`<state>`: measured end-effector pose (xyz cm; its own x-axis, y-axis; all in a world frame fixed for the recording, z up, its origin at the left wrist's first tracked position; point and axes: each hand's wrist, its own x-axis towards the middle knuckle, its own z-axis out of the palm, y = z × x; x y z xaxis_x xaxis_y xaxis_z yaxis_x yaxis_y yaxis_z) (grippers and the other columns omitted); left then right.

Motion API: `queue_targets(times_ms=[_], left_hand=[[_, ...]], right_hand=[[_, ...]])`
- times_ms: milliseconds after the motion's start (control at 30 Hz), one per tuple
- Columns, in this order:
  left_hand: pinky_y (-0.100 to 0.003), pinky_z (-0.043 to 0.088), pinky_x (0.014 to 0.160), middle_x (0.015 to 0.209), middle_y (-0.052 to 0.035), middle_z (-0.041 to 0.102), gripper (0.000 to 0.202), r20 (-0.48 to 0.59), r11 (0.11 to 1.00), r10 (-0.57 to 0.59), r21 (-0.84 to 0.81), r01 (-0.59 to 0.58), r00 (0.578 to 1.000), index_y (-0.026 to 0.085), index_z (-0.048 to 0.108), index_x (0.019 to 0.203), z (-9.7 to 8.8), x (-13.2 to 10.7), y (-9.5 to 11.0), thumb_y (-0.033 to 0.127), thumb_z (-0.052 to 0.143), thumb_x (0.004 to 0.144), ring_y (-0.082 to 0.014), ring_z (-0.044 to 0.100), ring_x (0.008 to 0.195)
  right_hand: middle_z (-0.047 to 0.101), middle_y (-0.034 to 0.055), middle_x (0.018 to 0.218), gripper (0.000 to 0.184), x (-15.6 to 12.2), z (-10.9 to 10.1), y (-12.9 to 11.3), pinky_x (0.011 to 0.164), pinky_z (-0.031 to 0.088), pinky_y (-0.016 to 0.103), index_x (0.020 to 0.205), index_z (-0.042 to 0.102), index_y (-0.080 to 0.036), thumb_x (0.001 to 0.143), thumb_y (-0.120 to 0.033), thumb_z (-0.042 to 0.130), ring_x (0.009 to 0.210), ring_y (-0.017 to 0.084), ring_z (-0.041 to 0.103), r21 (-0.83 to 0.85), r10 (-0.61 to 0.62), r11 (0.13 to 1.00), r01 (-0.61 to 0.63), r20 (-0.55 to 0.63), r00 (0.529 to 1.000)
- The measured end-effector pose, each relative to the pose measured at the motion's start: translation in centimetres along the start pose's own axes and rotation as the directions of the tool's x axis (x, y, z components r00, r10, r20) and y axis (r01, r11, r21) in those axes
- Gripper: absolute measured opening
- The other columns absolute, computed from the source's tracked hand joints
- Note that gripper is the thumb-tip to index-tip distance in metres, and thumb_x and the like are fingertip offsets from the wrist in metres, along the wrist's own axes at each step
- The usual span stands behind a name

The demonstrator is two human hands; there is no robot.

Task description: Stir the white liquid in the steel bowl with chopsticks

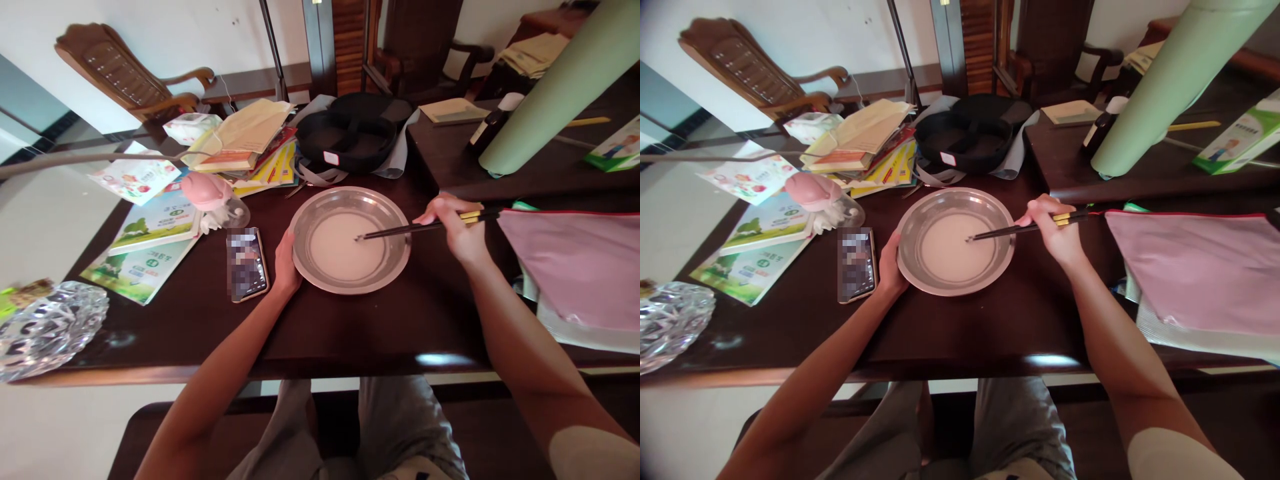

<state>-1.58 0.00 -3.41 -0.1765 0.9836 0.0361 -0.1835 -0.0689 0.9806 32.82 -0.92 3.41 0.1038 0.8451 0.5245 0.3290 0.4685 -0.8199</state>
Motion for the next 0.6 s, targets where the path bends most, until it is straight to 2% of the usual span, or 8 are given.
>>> queue_targets(times_ms=[100, 200, 267, 367, 467, 533, 600], left_hand=[[-0.053, 0.062, 0.122, 0.139, -0.0100, 0.088, 0.054, -0.007, 1.000, -0.005, 0.010, 0.005, 1.000, 0.025, 0.087, 0.110, 0.0, 0.0, 0.1, 0.075, 0.085, 0.090, -0.0409, 0.077, 0.140], [-0.053, 0.061, 0.124, 0.140, -0.0092, 0.088, 0.058, -0.009, 1.000, 0.000, 0.001, 0.000, 1.000, 0.025, 0.088, 0.111, 0.0, 0.0, 0.1, 0.078, 0.086, 0.088, -0.0409, 0.076, 0.141], [-0.052, 0.060, 0.124, 0.142, -0.0092, 0.088, 0.059, -0.007, 1.000, 0.002, -0.002, -0.002, 1.000, 0.025, 0.088, 0.113, 0.0, 0.0, 0.1, 0.079, 0.086, 0.088, -0.0408, 0.076, 0.142], [-0.051, 0.060, 0.125, 0.143, -0.0098, 0.087, 0.058, 0.003, 1.000, 0.003, -0.004, -0.003, 1.000, 0.025, 0.088, 0.115, 0.0, 0.0, 0.0, 0.077, 0.084, 0.090, -0.0406, 0.075, 0.143], [-0.052, 0.060, 0.124, 0.140, -0.0106, 0.088, 0.055, 0.003, 1.000, 0.010, 0.005, -0.010, 1.000, 0.024, 0.087, 0.112, 0.0, 0.0, -0.1, 0.075, 0.083, 0.092, -0.0407, 0.075, 0.143], [-0.052, 0.059, 0.124, 0.140, -0.0106, 0.088, 0.055, -0.001, 1.000, 0.008, -0.002, -0.008, 1.000, 0.024, 0.087, 0.110, 0.1, 0.0, 0.0, 0.076, 0.084, 0.091, -0.0408, 0.075, 0.142], [-0.051, 0.060, 0.124, 0.139, -0.0103, 0.088, 0.055, -0.004, 1.000, 0.000, -0.020, 0.000, 1.000, 0.024, 0.086, 0.108, 0.1, 0.0, 0.0, 0.076, 0.086, 0.089, -0.0407, 0.076, 0.141]], right_hand=[[0.078, 0.0022, 0.067, 0.061, -0.2, 0.2, -0.2, 0.083, 0.061, 0.053, 0.062, 0.077, -0.034, 0.102, -0.080, 0.075, 0.069, 0.028, 0.075, 0.068, 0.016, 0.998, -0.021, 0.061, 0.998], [0.083, 0.0033, 0.076, 0.056, -0.4, 1.2, -0.4, 0.085, 0.062, 0.053, 0.071, 0.084, -0.035, 0.099, -0.083, 0.077, 0.079, 0.029, 0.078, -0.010, -0.012, 1.000, 0.014, 0.173, 0.985], [0.086, 0.0026, 0.080, 0.050, -0.4, 1.5, -0.4, 0.088, 0.062, 0.053, 0.076, 0.086, -0.037, 0.098, -0.081, 0.080, 0.083, 0.030, 0.078, -0.073, -0.030, 0.996, 0.045, 0.202, 0.979], [0.086, 0.0022, 0.079, 0.050, -0.1, 0.9, -0.4, 0.090, 0.062, 0.054, 0.074, 0.084, -0.037, 0.099, -0.080, 0.079, 0.081, 0.029, 0.076, -0.102, -0.017, 0.994, 0.029, 0.123, 0.992], [0.080, 0.0028, 0.069, 0.060, 0.0, 0.0, -0.5, 0.084, 0.061, 0.052, 0.064, 0.078, -0.035, 0.101, -0.081, 0.075, 0.073, 0.028, 0.074, 0.007, 0.020, 1.000, -0.020, 0.012, 1.000], [0.078, 0.0024, 0.065, 0.061, -0.2, 0.0, -0.6, 0.081, 0.059, 0.050, 0.061, 0.076, -0.033, 0.102, -0.079, 0.075, 0.070, 0.027, 0.074, 0.078, 0.031, 0.996, -0.034, 0.039, 0.999], [0.080, 0.0026, 0.070, 0.058, -0.4, 0.6, -0.6, 0.080, 0.060, 0.048, 0.064, 0.078, -0.032, 0.102, -0.077, 0.077, 0.073, 0.026, 0.075, 0.065, 0.020, 0.997, -0.029, 0.129, 0.991]])
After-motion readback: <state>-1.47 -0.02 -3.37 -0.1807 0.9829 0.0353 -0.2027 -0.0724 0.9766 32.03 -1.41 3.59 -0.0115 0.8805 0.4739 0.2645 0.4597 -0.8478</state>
